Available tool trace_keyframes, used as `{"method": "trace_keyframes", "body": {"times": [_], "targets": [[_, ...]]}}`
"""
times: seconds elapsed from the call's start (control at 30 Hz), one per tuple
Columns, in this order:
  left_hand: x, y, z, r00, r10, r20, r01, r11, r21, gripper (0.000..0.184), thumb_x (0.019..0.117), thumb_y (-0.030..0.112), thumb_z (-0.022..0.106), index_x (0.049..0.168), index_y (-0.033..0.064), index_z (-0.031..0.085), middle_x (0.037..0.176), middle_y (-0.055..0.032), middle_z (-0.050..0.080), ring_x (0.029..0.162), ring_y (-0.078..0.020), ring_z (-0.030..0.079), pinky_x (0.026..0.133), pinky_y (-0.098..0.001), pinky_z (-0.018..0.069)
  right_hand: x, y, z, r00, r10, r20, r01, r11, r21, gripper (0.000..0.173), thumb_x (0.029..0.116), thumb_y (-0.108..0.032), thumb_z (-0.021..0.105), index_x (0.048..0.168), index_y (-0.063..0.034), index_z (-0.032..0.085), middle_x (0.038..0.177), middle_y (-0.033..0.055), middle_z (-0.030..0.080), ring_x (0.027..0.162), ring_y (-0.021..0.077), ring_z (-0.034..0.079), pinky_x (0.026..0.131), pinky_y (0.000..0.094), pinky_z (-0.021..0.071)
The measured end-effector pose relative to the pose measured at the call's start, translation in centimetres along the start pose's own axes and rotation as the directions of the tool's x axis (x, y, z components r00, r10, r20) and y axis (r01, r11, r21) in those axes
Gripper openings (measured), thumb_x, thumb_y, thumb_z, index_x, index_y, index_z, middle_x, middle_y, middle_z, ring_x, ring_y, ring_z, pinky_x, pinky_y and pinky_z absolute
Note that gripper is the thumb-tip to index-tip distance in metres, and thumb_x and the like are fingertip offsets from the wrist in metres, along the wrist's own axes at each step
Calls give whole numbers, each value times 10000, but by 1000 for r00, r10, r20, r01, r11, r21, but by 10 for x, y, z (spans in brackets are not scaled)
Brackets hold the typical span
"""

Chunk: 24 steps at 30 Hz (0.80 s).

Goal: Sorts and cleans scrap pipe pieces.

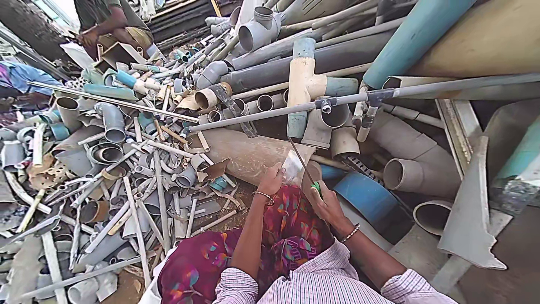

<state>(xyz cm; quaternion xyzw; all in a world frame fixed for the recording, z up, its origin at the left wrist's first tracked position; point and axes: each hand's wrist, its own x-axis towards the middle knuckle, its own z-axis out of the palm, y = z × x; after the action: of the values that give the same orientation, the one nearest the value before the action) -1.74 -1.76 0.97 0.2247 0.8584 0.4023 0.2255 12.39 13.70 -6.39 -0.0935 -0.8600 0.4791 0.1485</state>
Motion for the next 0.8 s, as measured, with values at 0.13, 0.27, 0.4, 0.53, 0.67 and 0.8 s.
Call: {"method": "trace_keyframes", "body": {"times": [0.13,0.27,0.4,0.53,0.67,0.8], "targets": [[1,-3,3,1000,4,-5,-4,1000,-12,357,1116,116,365,1330,-92,563,1231,-279,632,1172,-337,605,1049,-480,435,-10,-4,-2,992,-95,-87,93,995,-23,501,1074,-340,362,1125,94,607,677,70,548,575,137,528,557,316,449],[-3,6,1,998,-41,48,38,998,43,420,1127,150,352,1460,-74,472,1428,-280,544,1361,-349,508,1163,-479,340,-12,-5,-10,999,-27,34,31,992,-126,465,1066,-292,388,1159,114,596,760,185,621,689,329,635,643,492,501],[-2,8,2,998,-22,51,17,996,86,403,1125,152,358,1417,-80,512,1389,-291,568,1343,-367,521,1154,-498,344,-14,-6,-18,996,-86,-21,80,975,-209,481,1044,-303,415,1142,123,614,782,206,648,684,356,659,611,504,516],[-3,8,3,996,-46,74,37,992,121,437,1130,175,347,1483,-57,459,1478,-270,513,1427,-360,450,1203,-494,289,-3,1,-31,979,102,175,-46,953,-299,413,1082,-264,446,1193,112,577,914,284,659,881,469,673,776,609,498],[-5,10,2,997,-45,68,37,993,112,436,1130,175,349,1483,-57,459,1476,-275,512,1429,-358,448,1206,-481,288,-8,0,-25,992,-125,-36,112,963,-244,469,1045,-289,430,1134,132,618,787,230,656,698,390,672,618,532,520],[-4,5,1,997,-27,67,20,994,109,410,1127,153,350,1429,-78,504,1384,-294,568,1337,-369,522,1154,-496,347,-1,10,-25,986,61,158,-30,981,-191,449,1084,-297,396,1146,110,575,808,216,615,756,369,638,709,529,491]]}}
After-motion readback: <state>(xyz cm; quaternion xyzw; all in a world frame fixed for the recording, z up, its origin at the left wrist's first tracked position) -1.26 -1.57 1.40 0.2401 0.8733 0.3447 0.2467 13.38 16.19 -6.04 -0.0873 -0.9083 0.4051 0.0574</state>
